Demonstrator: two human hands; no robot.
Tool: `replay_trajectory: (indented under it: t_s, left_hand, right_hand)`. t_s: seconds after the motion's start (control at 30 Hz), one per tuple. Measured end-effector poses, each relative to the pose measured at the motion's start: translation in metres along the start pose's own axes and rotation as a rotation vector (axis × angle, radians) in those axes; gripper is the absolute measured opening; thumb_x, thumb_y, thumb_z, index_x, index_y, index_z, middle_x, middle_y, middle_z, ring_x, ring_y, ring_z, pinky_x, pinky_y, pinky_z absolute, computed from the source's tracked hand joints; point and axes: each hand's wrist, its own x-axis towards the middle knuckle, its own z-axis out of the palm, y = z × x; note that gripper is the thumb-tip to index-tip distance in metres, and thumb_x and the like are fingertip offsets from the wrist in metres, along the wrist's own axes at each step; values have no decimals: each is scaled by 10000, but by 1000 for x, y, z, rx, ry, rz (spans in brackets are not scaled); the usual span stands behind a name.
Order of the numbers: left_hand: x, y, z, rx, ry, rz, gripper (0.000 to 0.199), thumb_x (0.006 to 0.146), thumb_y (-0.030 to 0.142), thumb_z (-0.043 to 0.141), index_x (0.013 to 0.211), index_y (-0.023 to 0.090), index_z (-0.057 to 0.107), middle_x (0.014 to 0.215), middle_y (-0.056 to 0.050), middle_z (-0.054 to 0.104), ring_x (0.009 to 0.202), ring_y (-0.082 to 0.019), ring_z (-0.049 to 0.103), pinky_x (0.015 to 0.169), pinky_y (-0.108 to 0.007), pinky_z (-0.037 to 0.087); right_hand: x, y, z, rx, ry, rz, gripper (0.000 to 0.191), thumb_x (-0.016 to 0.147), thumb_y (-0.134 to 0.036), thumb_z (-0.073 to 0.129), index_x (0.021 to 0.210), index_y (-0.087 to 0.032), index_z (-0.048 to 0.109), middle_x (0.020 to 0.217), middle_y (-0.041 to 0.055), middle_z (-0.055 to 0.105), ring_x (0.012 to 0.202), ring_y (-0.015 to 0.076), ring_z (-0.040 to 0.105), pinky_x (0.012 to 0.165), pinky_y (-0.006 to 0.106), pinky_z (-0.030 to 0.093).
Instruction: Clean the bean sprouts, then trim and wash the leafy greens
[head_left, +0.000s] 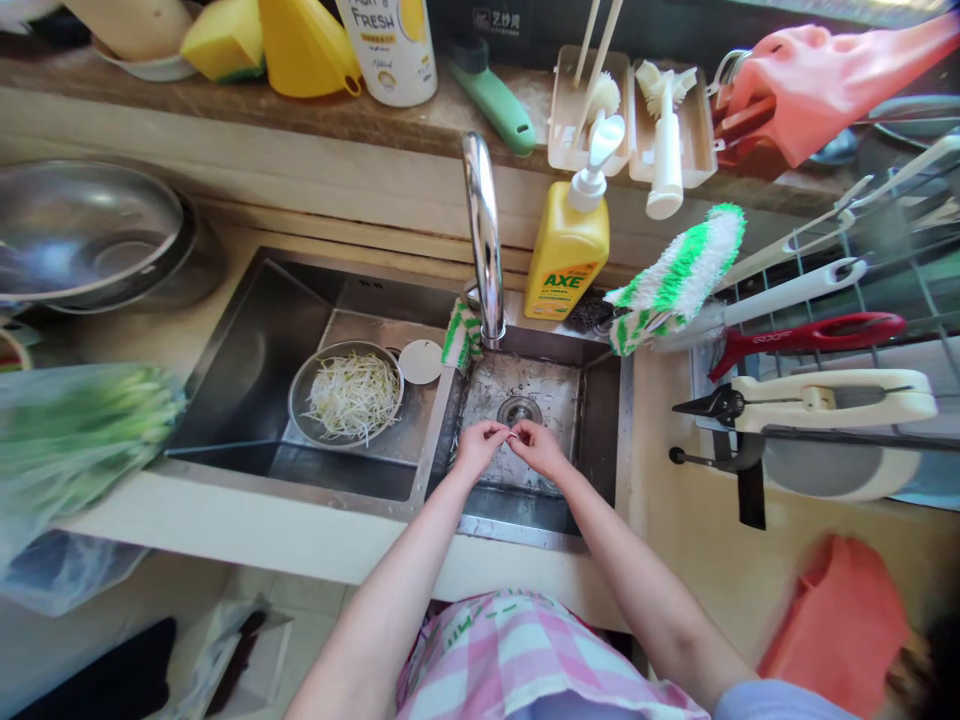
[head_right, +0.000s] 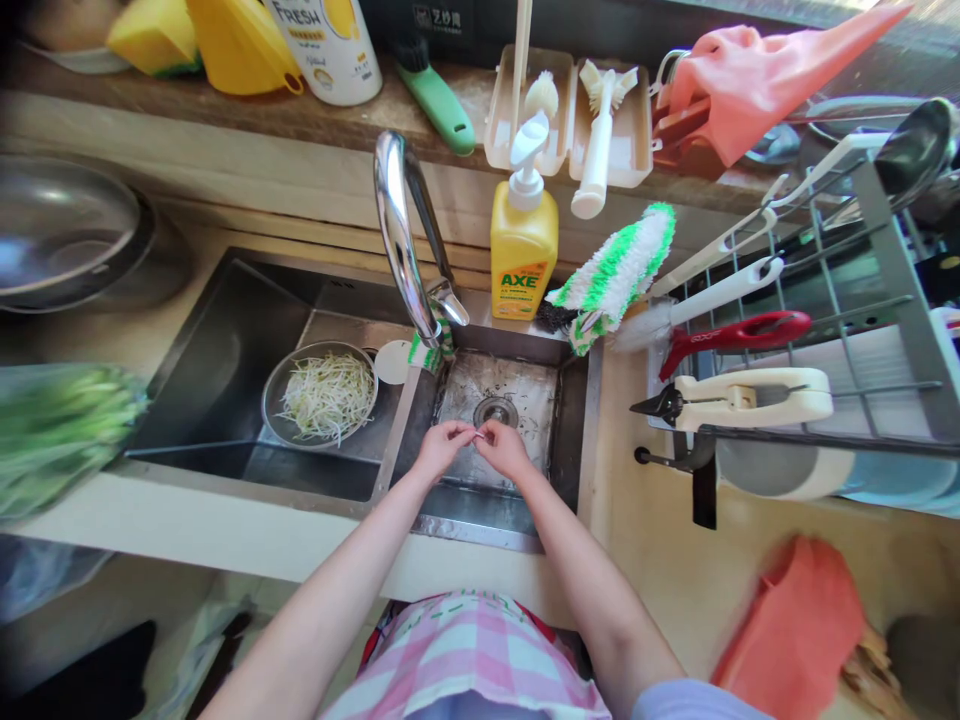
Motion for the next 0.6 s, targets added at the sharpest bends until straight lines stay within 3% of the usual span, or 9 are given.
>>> replay_trajectory:
  t_s: [0.17,0.27,0.43,0.53,0.6]
  left_hand:
    - [-6,3,2,6,28,8,169,645,296,612,705,144,658,683,-32,656,668,-146,582,679,-258,429]
    - [-5,13,-3,13,58,24,164,664,297,597,713,147,641,668,-18,637,665,-139,571,674,-251,421]
    - [-4,21,-19,44,18,-146,135,702,290,571,700,157,592,669,-3,618,687,-130,564,608,-219,403]
    - [-6,20,-27,107,2,-223,106,669,215,599,606,152,542,573,6,573,637,-128,554,561,-207,380]
    - [-9,23,-30,65,13,-245,85,697,212,570,649,155,528,611,-8,601,668,-134,582,560,-203,383]
  right_hand:
    - [-2,-3,15,-18,138,41,136,682,-282,505,637,-162,551,514,-54,443,492,85,391,477,185,293]
    - [2,1,14,-102,152,139,153,725,-252,468,709,-153,585,575,-26,532,534,103,476,515,193,356]
    - [-3,13,-1,-716,-119,320,226,775,-138,450,875,-139,653,872,122,653,772,202,611,666,280,423]
    - [-5,12,11,-790,-190,250,280,810,-133,418,956,-172,653,1009,139,630,874,231,610,718,308,423]
    - [0,9,29,-803,-272,183,285,834,-173,413,990,-206,649,1042,117,622,921,223,600,744,298,421]
